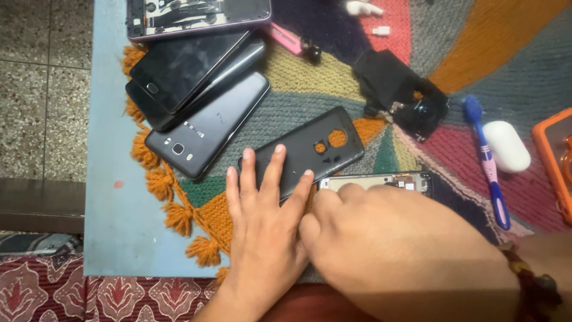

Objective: The person removes the back cover of a smartphone and uses a red-handled screwdriver to unscrew internal components. The person then uses a small brush to clean inside the phone chassis.

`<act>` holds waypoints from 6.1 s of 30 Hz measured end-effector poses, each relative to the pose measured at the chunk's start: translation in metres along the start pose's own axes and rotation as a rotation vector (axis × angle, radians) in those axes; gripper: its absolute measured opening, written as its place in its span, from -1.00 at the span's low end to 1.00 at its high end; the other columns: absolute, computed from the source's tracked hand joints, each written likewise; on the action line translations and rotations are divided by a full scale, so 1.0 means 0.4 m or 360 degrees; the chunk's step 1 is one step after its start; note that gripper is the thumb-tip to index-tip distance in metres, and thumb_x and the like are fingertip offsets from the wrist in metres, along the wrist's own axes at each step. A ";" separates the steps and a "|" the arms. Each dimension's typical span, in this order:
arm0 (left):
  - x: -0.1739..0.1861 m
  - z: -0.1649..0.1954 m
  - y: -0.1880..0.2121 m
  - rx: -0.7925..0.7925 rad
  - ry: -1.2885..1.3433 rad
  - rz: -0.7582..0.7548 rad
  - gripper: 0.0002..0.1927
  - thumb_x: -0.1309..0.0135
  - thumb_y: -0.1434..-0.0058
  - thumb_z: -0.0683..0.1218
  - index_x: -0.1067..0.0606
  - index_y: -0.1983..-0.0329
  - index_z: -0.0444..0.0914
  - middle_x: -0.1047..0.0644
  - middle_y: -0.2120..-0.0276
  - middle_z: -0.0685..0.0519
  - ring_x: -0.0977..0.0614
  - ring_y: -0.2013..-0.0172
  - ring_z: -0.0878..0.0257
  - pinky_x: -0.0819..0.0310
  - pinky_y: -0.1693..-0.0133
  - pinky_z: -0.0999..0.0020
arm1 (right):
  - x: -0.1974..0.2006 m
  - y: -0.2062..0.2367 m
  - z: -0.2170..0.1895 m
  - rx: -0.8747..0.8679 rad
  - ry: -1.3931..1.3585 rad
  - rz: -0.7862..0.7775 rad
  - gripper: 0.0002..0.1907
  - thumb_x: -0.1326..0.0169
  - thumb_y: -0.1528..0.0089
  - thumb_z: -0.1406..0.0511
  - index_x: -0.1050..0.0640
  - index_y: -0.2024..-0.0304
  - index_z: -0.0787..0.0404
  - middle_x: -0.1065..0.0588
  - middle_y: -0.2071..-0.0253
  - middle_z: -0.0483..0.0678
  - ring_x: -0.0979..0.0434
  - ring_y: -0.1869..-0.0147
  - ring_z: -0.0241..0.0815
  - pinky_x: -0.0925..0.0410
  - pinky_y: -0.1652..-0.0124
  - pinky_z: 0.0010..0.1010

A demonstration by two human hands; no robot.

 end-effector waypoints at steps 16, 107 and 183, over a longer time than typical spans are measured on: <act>-0.002 0.002 -0.004 -0.0029 0.0041 -0.0001 -0.45 -0.25 -0.02 -0.03 -0.58 -0.16 0.00 -0.12 -0.44 -0.26 -0.02 -0.41 -0.47 0.28 -0.32 -0.46 | 0.036 0.001 0.006 0.0065 -0.0129 0.0080 -0.71 -0.06 -0.18 0.20 -0.52 0.32 0.36 -0.49 0.24 0.11 -0.59 0.20 -0.03 -0.50 0.26 -0.17; 0.058 0.048 -0.015 -0.0309 0.1001 0.0075 -0.74 -0.23 -0.28 -0.27 -0.56 -0.03 -0.31 -0.67 0.04 -0.05 -0.76 0.03 0.13 -0.63 -0.06 0.30 | -0.161 0.208 0.170 -0.0268 -0.0482 0.1279 -0.30 -0.30 -0.02 0.10 -0.46 -0.13 0.29 -0.47 -0.14 0.12 -0.48 -0.24 0.10 -0.37 -0.20 -0.10; 0.028 0.067 0.075 -0.0111 0.0143 0.0293 -0.78 -0.31 -0.13 -0.08 -0.65 0.15 -0.15 -0.58 -0.06 0.10 -0.52 0.13 0.13 -0.29 0.03 0.14 | 0.105 0.068 0.056 -0.0104 -0.0259 0.0142 -0.64 -0.13 -0.06 0.25 -0.42 0.11 0.16 -0.46 0.14 0.01 -0.63 0.26 0.00 -0.46 0.37 -0.22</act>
Point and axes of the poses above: each hand's wrist, its own y-axis away from the middle knuckle, its own x-axis out of the back of the hand, z = x × y, the point moved 7 cm from there along -y, towards the middle knuckle
